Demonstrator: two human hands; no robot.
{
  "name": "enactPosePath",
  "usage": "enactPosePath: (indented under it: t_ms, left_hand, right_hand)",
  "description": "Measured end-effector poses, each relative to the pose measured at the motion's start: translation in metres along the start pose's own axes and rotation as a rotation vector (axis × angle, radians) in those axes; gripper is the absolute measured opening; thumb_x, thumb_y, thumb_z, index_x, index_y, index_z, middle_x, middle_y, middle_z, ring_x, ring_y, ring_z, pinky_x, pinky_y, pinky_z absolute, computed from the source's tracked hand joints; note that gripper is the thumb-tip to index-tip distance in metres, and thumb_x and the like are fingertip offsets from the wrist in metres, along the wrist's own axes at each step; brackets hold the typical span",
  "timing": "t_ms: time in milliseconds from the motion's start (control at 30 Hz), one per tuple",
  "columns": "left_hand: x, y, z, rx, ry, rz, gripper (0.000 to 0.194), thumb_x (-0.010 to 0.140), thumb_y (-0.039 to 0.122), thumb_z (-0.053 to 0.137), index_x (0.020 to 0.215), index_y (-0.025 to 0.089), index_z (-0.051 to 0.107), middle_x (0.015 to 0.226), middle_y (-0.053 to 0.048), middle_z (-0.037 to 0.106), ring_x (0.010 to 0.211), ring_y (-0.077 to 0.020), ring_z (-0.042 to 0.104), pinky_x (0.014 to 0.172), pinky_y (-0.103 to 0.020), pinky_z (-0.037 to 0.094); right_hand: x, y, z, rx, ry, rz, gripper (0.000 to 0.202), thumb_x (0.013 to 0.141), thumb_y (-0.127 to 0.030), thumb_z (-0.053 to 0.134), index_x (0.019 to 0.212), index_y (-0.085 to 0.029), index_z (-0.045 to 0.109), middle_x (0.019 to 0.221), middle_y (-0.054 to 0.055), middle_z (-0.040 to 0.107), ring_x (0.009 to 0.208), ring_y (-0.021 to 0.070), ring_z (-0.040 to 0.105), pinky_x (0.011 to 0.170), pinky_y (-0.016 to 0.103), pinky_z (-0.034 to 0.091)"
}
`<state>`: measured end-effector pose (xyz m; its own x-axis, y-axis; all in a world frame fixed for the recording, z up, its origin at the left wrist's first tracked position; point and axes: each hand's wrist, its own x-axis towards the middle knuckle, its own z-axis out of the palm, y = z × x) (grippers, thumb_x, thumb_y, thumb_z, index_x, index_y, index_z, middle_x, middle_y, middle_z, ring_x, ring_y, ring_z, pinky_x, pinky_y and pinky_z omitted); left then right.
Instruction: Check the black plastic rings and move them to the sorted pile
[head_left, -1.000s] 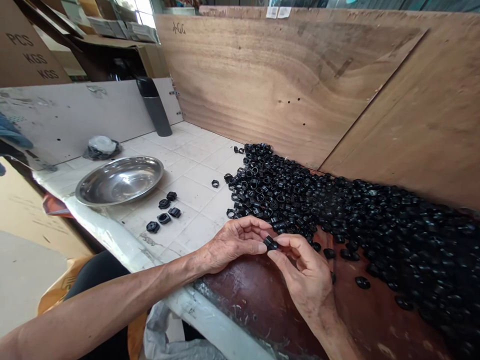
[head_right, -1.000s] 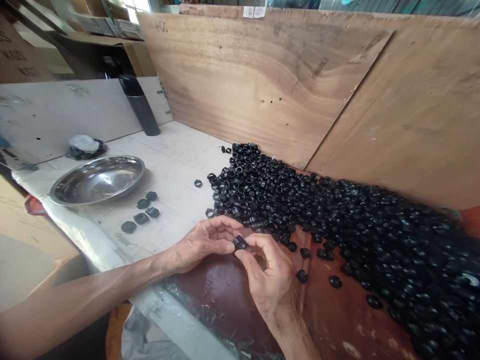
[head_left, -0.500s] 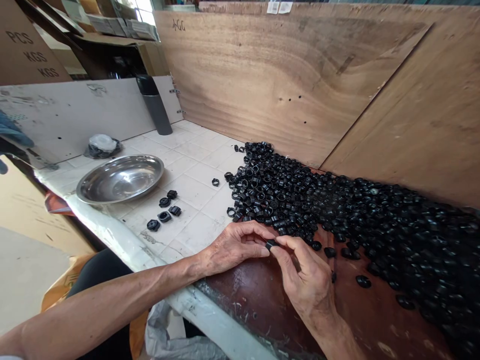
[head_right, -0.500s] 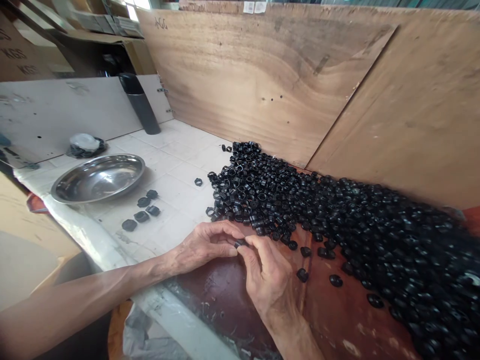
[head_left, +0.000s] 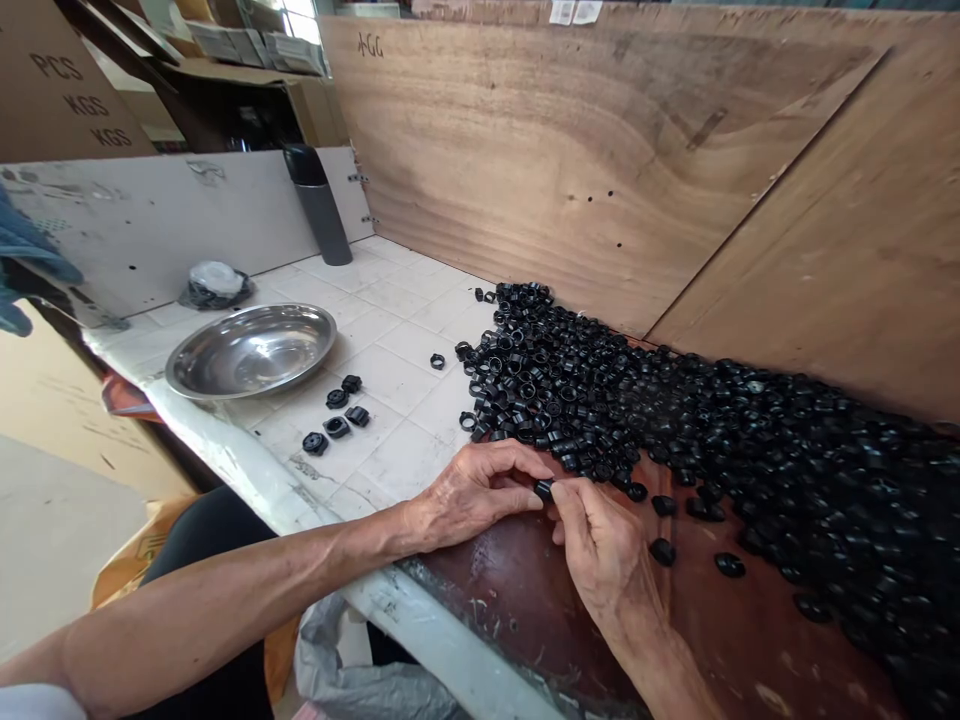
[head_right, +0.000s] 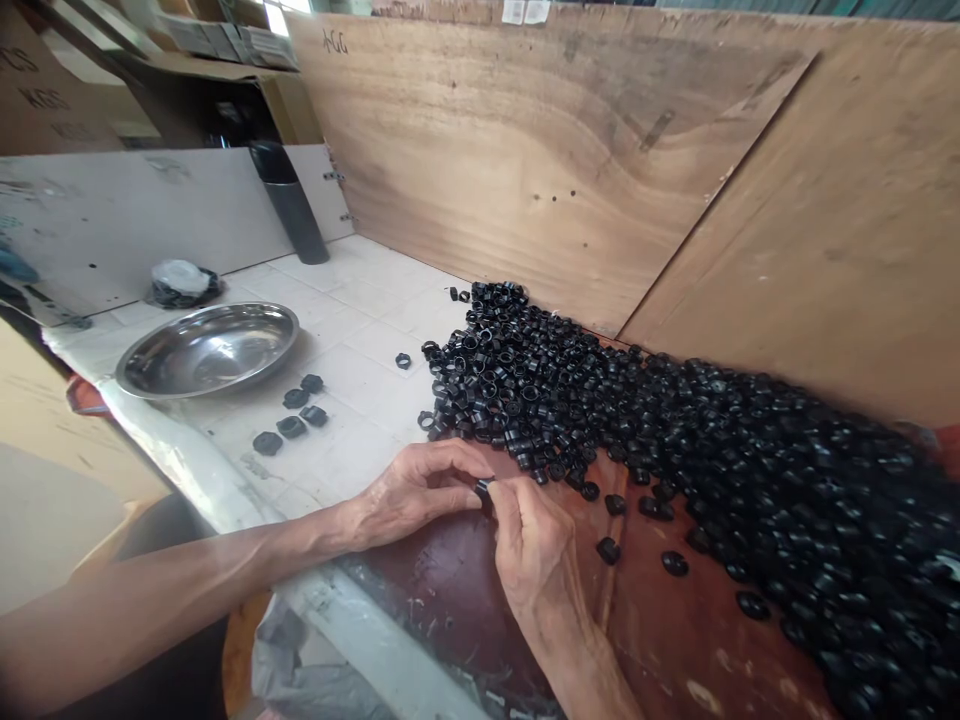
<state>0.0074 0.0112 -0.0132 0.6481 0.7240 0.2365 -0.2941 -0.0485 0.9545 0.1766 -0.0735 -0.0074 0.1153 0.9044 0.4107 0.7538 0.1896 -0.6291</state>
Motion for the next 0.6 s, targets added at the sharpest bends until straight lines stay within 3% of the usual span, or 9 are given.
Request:
enactPosePath:
  t_ms: [133, 233, 300, 367, 433, 500, 600]
  left_hand:
    - [0.001, 0.001, 0.003, -0.1, -0.03, -0.065, 0.02, 0.082, 0.021, 0.081, 0.101, 0.016, 0.076, 0.114, -0.009, 0.073, 0.104, -0.0202, 0.071, 0.091, -0.031, 0.058]
    - [0.002, 0.006, 0.004, -0.207, 0.018, -0.185, 0.025, 0.081, 0.025, 0.082, 0.103, 0.015, 0.073, 0.113, -0.01, 0.074, 0.102, -0.0221, 0.072, 0.097, -0.039, 0.057]
    - [0.002, 0.009, 0.004, -0.212, 0.049, -0.233, 0.028, 0.08, 0.027, 0.083, 0.103, 0.015, 0.072, 0.11, -0.01, 0.075, 0.102, -0.023, 0.073, 0.1, -0.041, 0.056]
    - [0.001, 0.011, 0.004, -0.191, 0.052, -0.229, 0.028, 0.08, 0.029, 0.083, 0.101, 0.015, 0.073, 0.11, -0.009, 0.075, 0.103, -0.024, 0.072, 0.101, -0.042, 0.056]
    - [0.001, 0.012, 0.005, -0.177, 0.037, -0.204, 0.026, 0.081, 0.028, 0.083, 0.101, 0.016, 0.074, 0.112, -0.008, 0.074, 0.103, -0.0244, 0.071, 0.099, -0.04, 0.056]
    - [0.001, 0.012, 0.005, -0.179, 0.023, -0.188, 0.024, 0.082, 0.027, 0.081, 0.102, 0.016, 0.075, 0.114, -0.007, 0.074, 0.105, -0.0246, 0.071, 0.099, -0.039, 0.056]
    - [0.001, 0.012, 0.004, -0.179, 0.055, -0.201, 0.025, 0.081, 0.026, 0.082, 0.103, 0.015, 0.073, 0.108, -0.007, 0.075, 0.1, -0.0227, 0.071, 0.096, -0.038, 0.056]
  right_hand:
    - [-0.001, -0.002, -0.004, 0.02, 0.074, 0.077, 0.026, 0.105, -0.037, 0.049, 0.098, -0.019, 0.067, 0.067, 0.001, 0.069, 0.056, 0.0167, 0.066, 0.057, 0.026, 0.051]
    - [0.002, -0.008, -0.009, 0.131, 0.06, -0.005, 0.019, 0.102, -0.031, 0.053, 0.106, -0.019, 0.067, 0.091, 0.007, 0.074, 0.076, 0.0184, 0.072, 0.07, 0.027, 0.057]
    - [0.003, -0.008, -0.01, 0.148, 0.036, -0.045, 0.017, 0.1, -0.028, 0.055, 0.105, -0.019, 0.069, 0.097, 0.008, 0.073, 0.082, 0.019, 0.072, 0.074, 0.028, 0.057]
    - [0.004, -0.007, -0.009, 0.098, 0.021, -0.026, 0.018, 0.1, -0.03, 0.056, 0.092, -0.02, 0.069, 0.08, 0.004, 0.07, 0.069, 0.0177, 0.068, 0.067, 0.028, 0.054]
    - [0.004, -0.004, -0.008, 0.037, 0.002, 0.005, 0.034, 0.102, -0.034, 0.053, 0.071, -0.022, 0.061, 0.062, 0.0, 0.061, 0.057, 0.0161, 0.06, 0.059, 0.028, 0.048]
    - [0.004, -0.005, -0.008, 0.004, -0.005, 0.028, 0.043, 0.104, -0.036, 0.048, 0.064, -0.023, 0.054, 0.055, 0.0, 0.056, 0.053, 0.0157, 0.056, 0.056, 0.028, 0.044]
    - [0.004, -0.01, -0.012, 0.069, -0.008, 0.066, 0.024, 0.103, -0.036, 0.05, 0.098, -0.02, 0.067, 0.07, 0.001, 0.067, 0.059, 0.0164, 0.063, 0.057, 0.026, 0.048]
